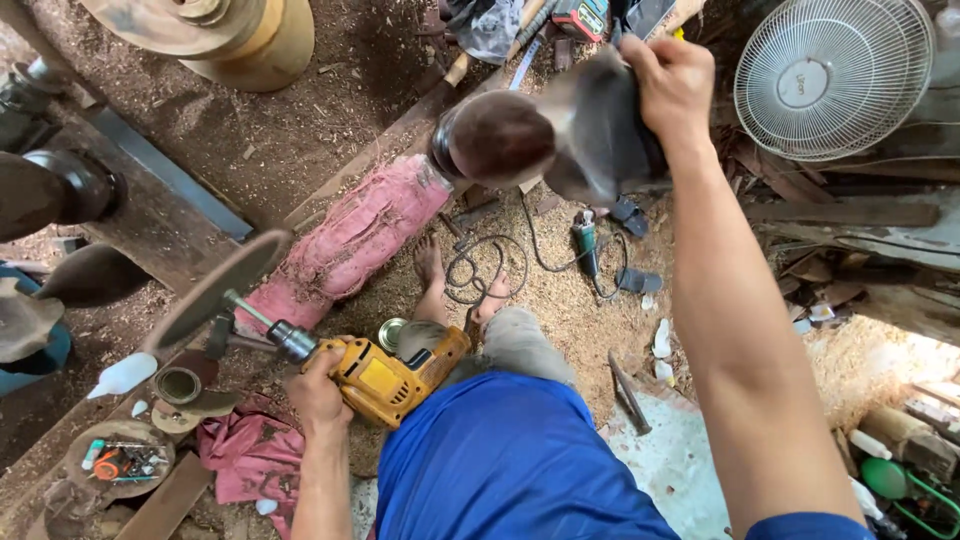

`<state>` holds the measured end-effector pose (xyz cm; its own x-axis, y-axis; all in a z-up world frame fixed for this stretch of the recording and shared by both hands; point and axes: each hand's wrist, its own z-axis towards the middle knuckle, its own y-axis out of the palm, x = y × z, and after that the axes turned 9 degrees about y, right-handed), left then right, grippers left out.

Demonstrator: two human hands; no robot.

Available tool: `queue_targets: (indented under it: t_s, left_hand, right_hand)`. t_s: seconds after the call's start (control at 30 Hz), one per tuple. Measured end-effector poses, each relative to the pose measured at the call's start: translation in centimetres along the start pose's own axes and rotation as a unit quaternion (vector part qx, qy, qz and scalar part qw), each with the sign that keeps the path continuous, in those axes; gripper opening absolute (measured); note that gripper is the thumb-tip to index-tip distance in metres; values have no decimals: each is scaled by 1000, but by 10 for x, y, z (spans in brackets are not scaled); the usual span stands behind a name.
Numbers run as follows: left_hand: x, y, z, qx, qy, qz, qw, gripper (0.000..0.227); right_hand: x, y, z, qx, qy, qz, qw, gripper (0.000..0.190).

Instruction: The person sands a turned wooden bowl-like object using a power drill fitted with a sanding disc, running the spinning disc over the wood surface. They occasionally reposition the workpiece, touch its surface by hand, and wipe it with a cloth before resuming sanding.

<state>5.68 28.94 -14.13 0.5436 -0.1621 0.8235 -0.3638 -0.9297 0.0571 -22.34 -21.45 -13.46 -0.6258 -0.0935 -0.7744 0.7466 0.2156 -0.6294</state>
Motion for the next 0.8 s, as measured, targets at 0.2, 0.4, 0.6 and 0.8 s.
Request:
queue_targets:
  t_s: [0.2,0.4,0.6,0.8]
  left_hand:
    - [1,0,-8,-15,20,26,999,20]
    - [8,-7,-11,-21,55,22,998,24]
    - [15,1,-5,-36,40,39,998,24]
    - [21,20,2,-95,55,2,994,22]
  right_hand:
    - [-59,58,9,2,-15,-49,999,31]
    - [-71,68,14,-18,-166,-26,986,21]
    - [-66,70,-6,48,-149,-36,987,19]
    - [-74,66,-41,111,-33,-66,991,33]
